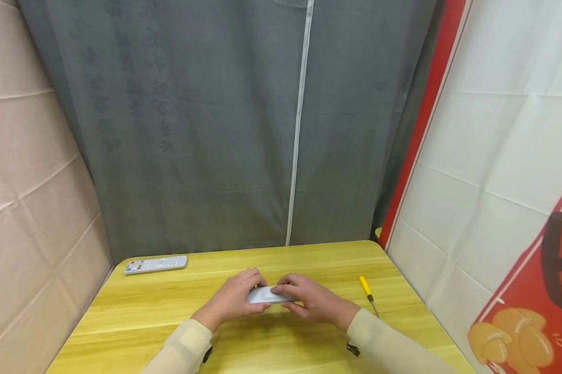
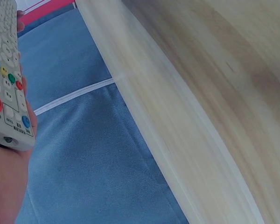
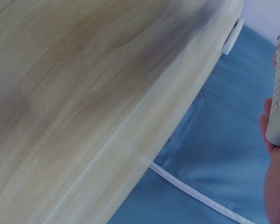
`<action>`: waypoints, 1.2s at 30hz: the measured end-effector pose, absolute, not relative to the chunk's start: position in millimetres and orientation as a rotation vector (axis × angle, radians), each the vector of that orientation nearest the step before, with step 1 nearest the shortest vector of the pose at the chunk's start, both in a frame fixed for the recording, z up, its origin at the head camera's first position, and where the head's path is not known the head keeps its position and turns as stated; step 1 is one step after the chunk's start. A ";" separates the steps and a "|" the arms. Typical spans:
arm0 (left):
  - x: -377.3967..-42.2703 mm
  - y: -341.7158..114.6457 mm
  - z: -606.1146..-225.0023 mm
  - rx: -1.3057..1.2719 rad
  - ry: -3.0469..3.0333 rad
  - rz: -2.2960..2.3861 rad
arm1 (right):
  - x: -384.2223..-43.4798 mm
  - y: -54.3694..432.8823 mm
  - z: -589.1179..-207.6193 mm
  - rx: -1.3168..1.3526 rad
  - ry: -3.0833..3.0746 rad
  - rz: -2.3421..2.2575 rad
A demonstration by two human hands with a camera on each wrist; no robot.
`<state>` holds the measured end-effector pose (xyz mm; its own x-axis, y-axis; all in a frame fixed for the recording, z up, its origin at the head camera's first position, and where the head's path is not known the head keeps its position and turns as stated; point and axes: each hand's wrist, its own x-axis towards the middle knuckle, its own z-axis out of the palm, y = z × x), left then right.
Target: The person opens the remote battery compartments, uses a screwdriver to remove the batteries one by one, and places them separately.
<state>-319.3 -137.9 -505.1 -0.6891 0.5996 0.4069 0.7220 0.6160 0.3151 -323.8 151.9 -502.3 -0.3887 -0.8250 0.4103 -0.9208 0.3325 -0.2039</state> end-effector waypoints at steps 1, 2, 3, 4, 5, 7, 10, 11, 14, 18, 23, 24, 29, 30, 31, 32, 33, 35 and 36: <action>-319.0 -137.8 -504.3 -1.077 -2.587 -0.676 | -323.9 152.3 -502.4 1.579 -2.371 0.599; -318.6 -137.7 -503.6 -1.074 -2.594 -0.678 | -323.9 152.5 -502.4 1.577 -2.380 0.600; -318.5 -137.6 -503.2 -1.073 -2.599 -0.680 | -324.0 152.7 -502.5 1.577 -2.383 0.599; -318.4 -137.7 -503.0 -1.072 -2.603 -0.680 | -324.0 152.9 -502.5 1.575 -2.386 0.598; -318.5 -137.7 -502.8 -1.072 -2.604 -0.679 | -323.9 153.0 -502.5 1.576 -2.385 0.601; -318.6 -137.7 -503.0 -1.074 -2.601 -0.678 | -324.4 153.3 -503.1 1.583 -2.368 0.603; -319.0 -137.5 -503.8 -1.080 -2.590 -0.676 | -324.6 153.9 -504.2 1.591 -2.348 0.617; -319.0 -137.5 -504.0 -1.081 -2.588 -0.675 | -324.5 154.1 -504.4 1.594 -2.342 0.620; -318.6 -137.6 -504.3 -1.083 -2.583 -0.679 | -324.1 154.3 -504.8 1.598 -2.337 0.621; -318.1 -138.2 -504.1 -1.091 -2.567 -0.678 | -323.3 153.7 -504.3 1.604 -2.320 0.609; -318.2 -138.5 -502.7 -1.101 -2.545 -0.672 | -321.5 153.8 -502.7 1.589 -2.336 0.615; -318.3 -138.6 -502.6 -1.101 -2.545 -0.669 | -321.3 153.8 -502.4 1.588 -2.341 0.617; -317.9 -138.6 -502.3 -1.091 -2.559 -0.663 | -321.6 154.2 -502.4 1.586 -2.343 0.613; -317.7 -138.5 -502.1 -1.088 -2.563 -0.663 | -321.9 154.2 -502.4 1.584 -2.339 0.610; -317.6 -138.4 -502.0 -1.087 -2.564 -0.663 | -322.3 154.1 -502.8 1.585 -2.330 0.605; -317.6 -138.4 -501.9 -1.085 -2.565 -0.662 | -322.7 154.0 -503.1 1.585 -2.319 0.599; -317.6 -138.5 -501.8 -1.083 -2.568 -0.660 | -323.1 153.9 -503.3 1.587 -2.307 0.595; -317.7 -138.4 -501.4 -1.085 -2.564 -0.659 | -323.9 153.5 -503.7 1.591 -2.292 0.589; -317.7 -138.4 -501.1 -1.085 -2.564 -0.658 | -324.0 153.3 -503.5 1.591 -2.290 0.590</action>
<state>-317.7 -138.4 -501.1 -0.6789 0.6026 0.4194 0.7301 0.6143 0.2992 -324.0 153.3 -503.5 -0.3476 -0.8186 0.4572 -0.9376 0.3060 -0.1649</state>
